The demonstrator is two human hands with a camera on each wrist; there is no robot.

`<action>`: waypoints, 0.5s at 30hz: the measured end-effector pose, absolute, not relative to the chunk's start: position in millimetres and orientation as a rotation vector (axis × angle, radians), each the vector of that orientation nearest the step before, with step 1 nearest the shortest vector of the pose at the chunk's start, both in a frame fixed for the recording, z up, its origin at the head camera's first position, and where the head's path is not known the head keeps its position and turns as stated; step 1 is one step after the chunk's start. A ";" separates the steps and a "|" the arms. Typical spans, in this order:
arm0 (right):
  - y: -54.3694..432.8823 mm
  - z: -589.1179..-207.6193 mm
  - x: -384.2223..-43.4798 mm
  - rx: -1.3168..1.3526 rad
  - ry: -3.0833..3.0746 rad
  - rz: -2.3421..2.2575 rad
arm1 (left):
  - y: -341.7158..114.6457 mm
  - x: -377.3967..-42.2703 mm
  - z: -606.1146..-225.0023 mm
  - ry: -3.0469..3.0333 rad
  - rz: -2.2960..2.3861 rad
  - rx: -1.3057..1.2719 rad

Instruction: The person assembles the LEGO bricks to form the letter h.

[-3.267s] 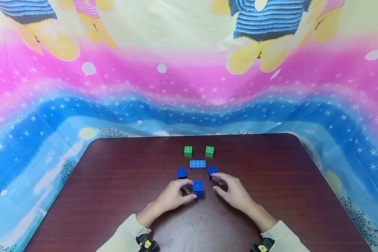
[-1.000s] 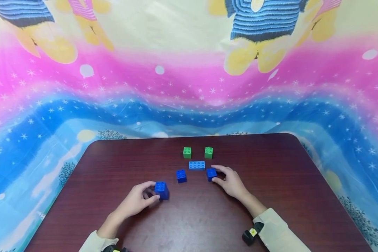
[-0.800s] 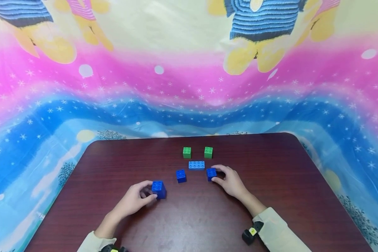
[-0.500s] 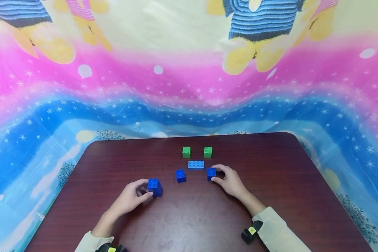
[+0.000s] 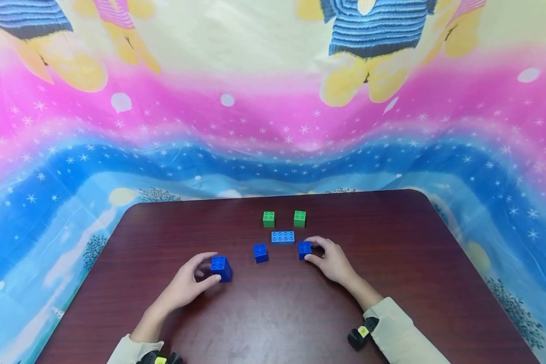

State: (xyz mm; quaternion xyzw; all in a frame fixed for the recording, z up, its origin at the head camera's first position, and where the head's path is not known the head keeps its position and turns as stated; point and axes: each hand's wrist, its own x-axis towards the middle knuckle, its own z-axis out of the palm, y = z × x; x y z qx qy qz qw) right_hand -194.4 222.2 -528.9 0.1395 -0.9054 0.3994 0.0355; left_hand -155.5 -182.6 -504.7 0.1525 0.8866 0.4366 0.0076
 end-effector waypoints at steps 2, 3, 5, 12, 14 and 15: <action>222.2 -529.3 -194.6 0.434 -2.780 1.223 | -182.0 -154.3 -503.2 2.788 1.400 0.488; 222.1 -529.6 -194.7 0.436 -2.778 1.220 | -181.4 -153.5 -502.3 2.797 1.417 0.497; 221.9 -529.7 -194.8 0.439 -2.776 1.220 | -180.0 -151.6 -500.1 2.815 1.440 0.510; 222.5 -529.7 -195.6 0.445 -2.776 1.227 | -172.2 -142.4 -487.4 2.907 1.428 0.498; 223.1 -530.0 -196.0 0.445 -2.776 1.225 | -168.5 -139.6 -482.8 2.909 1.450 0.523; 223.4 -530.1 -196.2 0.444 -2.777 1.224 | -166.4 -138.1 -480.5 2.912 1.456 0.537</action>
